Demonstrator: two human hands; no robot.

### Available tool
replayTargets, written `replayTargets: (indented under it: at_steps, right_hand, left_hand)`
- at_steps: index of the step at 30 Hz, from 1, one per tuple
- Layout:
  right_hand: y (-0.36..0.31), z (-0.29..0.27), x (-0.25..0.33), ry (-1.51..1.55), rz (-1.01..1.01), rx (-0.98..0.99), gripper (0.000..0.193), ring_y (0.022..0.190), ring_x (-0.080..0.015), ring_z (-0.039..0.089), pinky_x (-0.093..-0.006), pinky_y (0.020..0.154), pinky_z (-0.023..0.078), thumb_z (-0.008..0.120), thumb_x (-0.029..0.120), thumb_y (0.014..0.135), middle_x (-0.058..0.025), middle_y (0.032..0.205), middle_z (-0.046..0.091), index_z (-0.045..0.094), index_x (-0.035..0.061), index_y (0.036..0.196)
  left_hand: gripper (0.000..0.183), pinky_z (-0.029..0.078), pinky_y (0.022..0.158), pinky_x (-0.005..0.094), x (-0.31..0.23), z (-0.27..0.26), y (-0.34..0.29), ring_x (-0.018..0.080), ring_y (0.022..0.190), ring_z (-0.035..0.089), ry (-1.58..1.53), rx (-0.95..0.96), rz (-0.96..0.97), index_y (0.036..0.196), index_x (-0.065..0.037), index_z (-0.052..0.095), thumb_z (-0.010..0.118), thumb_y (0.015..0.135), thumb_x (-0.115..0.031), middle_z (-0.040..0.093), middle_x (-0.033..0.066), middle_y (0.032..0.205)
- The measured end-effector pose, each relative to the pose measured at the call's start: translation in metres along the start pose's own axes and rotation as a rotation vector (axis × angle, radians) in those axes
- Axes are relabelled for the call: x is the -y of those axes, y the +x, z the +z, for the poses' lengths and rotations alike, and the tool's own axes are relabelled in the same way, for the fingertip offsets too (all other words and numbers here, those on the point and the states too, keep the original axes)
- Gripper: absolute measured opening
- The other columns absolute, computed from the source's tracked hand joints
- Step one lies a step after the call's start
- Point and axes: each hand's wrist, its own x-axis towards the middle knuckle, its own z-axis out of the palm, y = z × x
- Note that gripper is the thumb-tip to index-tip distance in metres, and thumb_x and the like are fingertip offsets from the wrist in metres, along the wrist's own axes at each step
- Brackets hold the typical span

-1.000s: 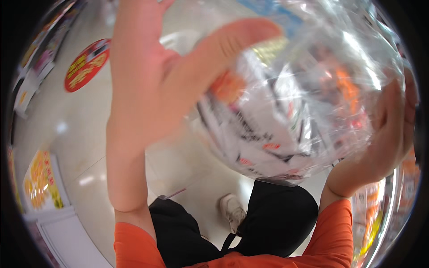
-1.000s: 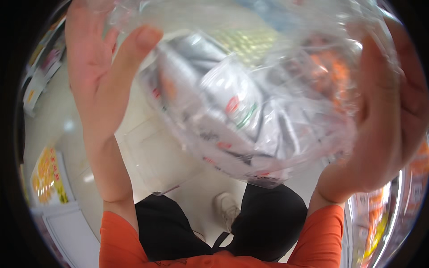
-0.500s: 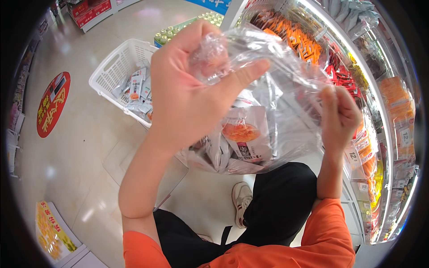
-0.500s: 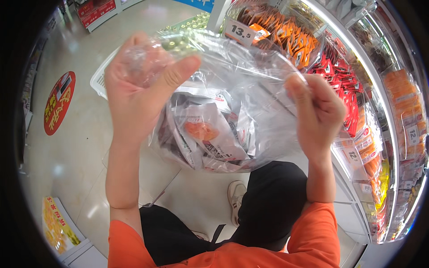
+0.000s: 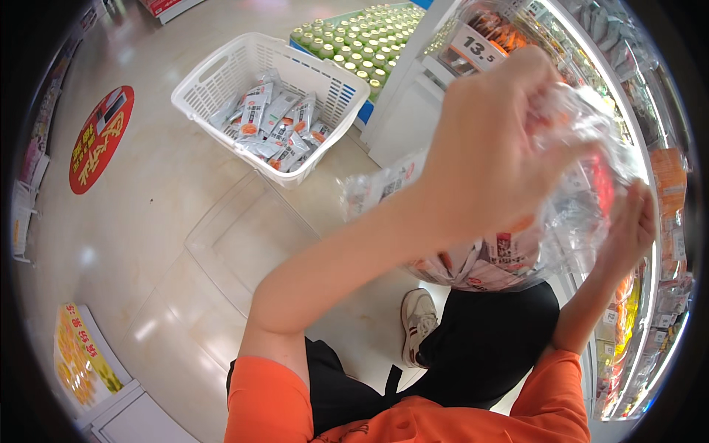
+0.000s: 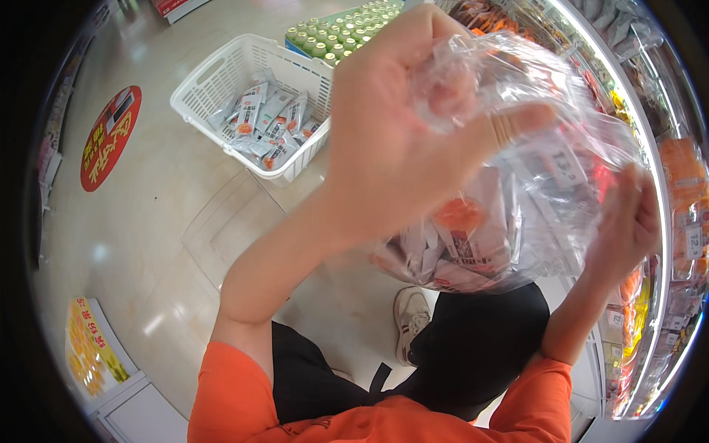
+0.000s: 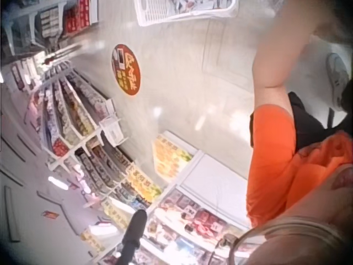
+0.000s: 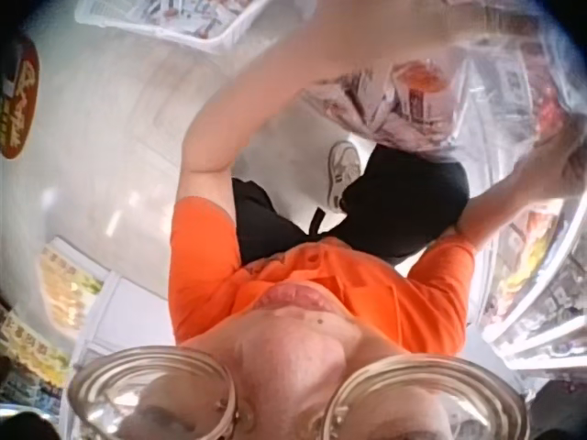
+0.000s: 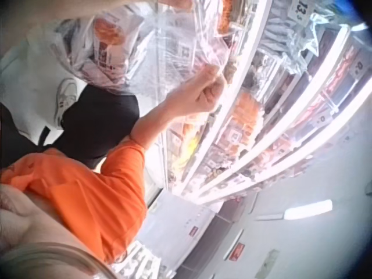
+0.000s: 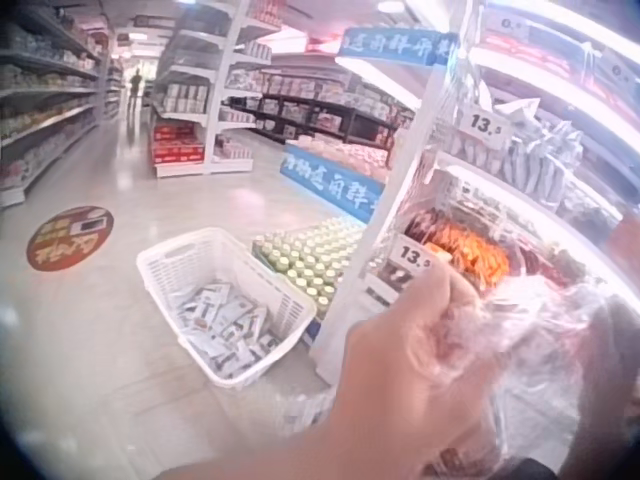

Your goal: The person unloads snack packets from a large plastic bag, organizes them into a transparent tray by standing them upright in rows, and then places the tray and remaining packets into a store drawer.

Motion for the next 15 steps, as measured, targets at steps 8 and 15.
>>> replayTargets:
  at_steps: [8,15]
  right_hand:
    - [-0.045,0.076,-0.073,-0.343,0.156,0.899,0.026,0.047,-0.0152,0.04,-0.0318,0.05,0.038,0.072,0.021,0.081,-0.009,0.052,0.044,0.058,0.003,0.094]
    - [-0.031,0.07,-0.076,-0.327,-0.288,0.898,0.027,0.067,-0.029,0.062,-0.0369,0.061,0.049,0.072,0.019,0.079,-0.0129,0.078,0.059,0.058,0.0041,0.096]
  left_hand:
    - [0.055,0.023,0.045,0.0268,0.116,-0.07,-0.054,0.0051,0.053,0.027,0.504,0.251,-0.551,0.054,-0.009,0.034,0.081,0.073,-0.03,0.033,-0.0066,0.054]
    - [0.049,0.03,0.046,0.0248,0.11,-0.114,-0.042,0.0054,0.051,0.033,0.501,0.298,-0.448,0.057,-0.005,0.042,0.08,0.074,-0.029,0.04,-0.0029,0.052]
